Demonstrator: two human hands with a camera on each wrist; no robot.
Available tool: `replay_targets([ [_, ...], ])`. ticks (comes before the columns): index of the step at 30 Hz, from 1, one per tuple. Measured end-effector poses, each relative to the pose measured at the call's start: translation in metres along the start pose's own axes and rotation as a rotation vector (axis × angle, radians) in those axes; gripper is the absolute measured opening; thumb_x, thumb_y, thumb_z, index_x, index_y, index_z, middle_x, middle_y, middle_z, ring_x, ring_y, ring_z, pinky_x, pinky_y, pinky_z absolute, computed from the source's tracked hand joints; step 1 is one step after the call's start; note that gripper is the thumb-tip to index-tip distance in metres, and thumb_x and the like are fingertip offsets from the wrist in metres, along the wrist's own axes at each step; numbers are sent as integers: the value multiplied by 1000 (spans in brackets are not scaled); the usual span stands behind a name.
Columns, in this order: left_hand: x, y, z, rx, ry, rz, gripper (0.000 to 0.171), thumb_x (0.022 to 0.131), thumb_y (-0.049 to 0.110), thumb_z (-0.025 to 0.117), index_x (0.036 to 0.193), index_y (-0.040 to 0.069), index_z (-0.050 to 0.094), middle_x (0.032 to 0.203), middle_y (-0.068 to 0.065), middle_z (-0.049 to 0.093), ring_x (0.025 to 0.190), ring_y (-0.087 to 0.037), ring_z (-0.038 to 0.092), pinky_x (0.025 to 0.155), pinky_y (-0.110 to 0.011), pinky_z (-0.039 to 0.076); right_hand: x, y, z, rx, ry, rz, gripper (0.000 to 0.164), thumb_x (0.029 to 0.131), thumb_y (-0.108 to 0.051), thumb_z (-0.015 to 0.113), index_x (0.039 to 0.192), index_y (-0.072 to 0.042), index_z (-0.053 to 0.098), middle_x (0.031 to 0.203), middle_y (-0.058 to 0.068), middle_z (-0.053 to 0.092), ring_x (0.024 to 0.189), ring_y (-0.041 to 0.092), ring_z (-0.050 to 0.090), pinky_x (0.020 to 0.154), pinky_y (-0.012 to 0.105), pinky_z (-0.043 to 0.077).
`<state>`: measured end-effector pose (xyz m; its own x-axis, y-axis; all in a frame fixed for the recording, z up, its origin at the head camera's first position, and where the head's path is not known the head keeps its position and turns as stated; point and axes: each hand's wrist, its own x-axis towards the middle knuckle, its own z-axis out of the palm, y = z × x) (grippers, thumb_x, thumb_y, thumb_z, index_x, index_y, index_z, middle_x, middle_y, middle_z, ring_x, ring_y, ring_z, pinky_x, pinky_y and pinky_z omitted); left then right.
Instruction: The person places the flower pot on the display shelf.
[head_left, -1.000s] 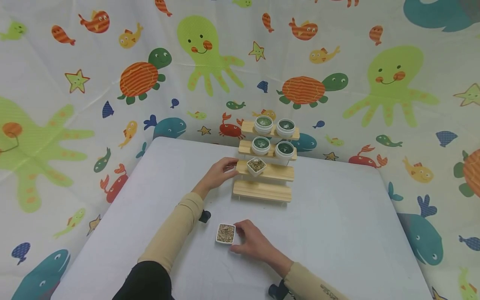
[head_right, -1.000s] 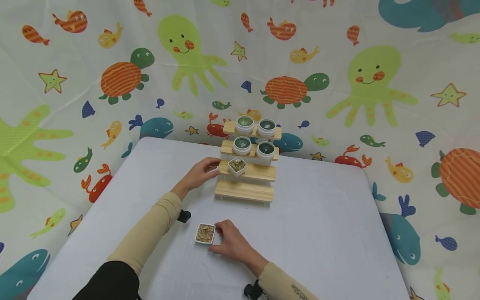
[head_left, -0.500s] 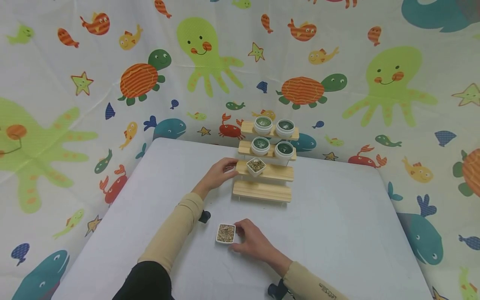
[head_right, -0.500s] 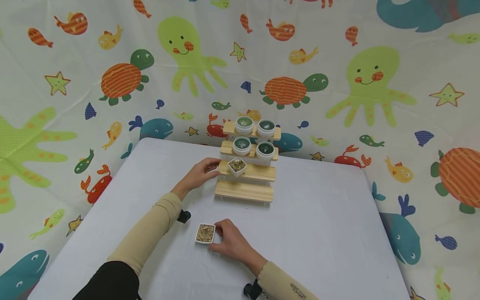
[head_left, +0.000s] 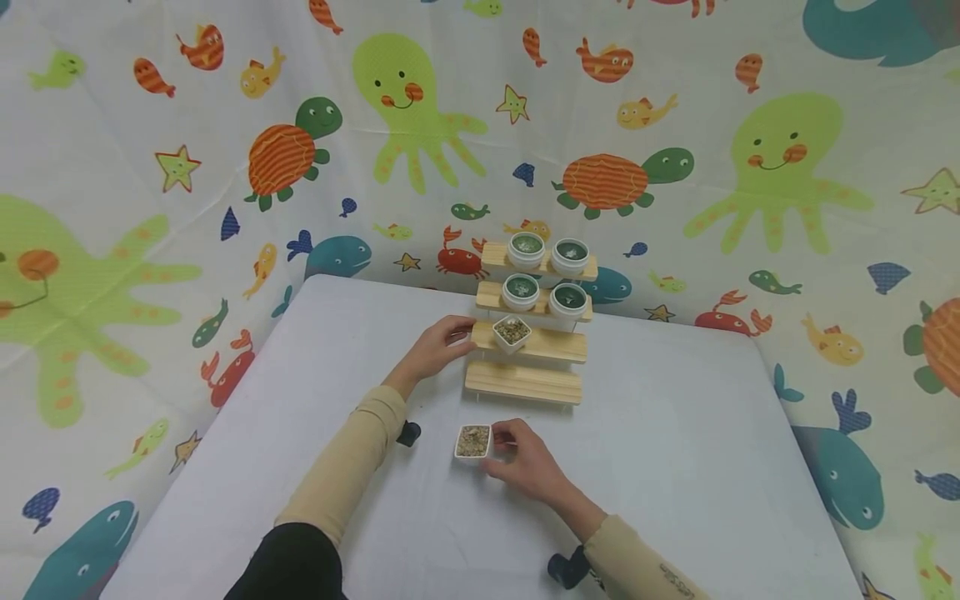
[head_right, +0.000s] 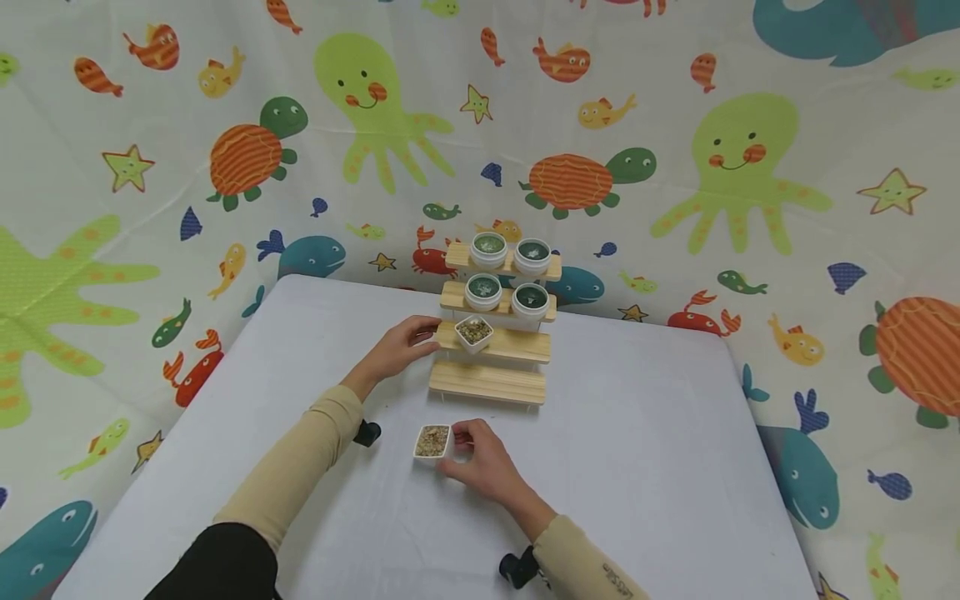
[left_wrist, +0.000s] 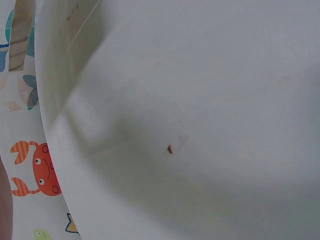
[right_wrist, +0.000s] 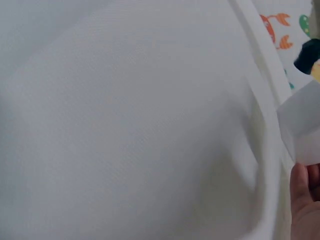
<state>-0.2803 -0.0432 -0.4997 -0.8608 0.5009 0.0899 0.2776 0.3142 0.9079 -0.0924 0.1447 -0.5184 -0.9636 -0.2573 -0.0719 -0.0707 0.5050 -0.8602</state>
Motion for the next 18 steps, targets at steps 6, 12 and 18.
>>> replay_targets([
  [6, -1, 1, 0, 42, 4, -16, 51, 86, 19, 65, 130, 2, 46, 130, -13, 49, 122, -23, 49, 105, -27, 43, -2, -21, -25, 157, 74, 28, 51, 76, -9, 73, 118, 7, 49, 112, 17, 55, 106, 29, 56, 95, 35, 52],
  [12, -2, 1, 0, 58, 10, -39, 52, 86, 27, 65, 131, 7, 47, 131, -7, 50, 122, -19, 49, 105, -26, 43, 4, -20, -41, 179, 119, 62, 52, 78, -16, 72, 121, 1, 49, 114, 12, 55, 106, 23, 55, 95, 28, 52],
  [18, -2, 2, 0, 58, 5, -34, 51, 86, 25, 65, 130, 6, 47, 130, -8, 50, 121, -18, 49, 105, -25, 43, 12, -10, -50, 240, 169, 80, 54, 76, -17, 74, 121, -3, 49, 118, 9, 53, 109, 21, 54, 96, 24, 50],
])
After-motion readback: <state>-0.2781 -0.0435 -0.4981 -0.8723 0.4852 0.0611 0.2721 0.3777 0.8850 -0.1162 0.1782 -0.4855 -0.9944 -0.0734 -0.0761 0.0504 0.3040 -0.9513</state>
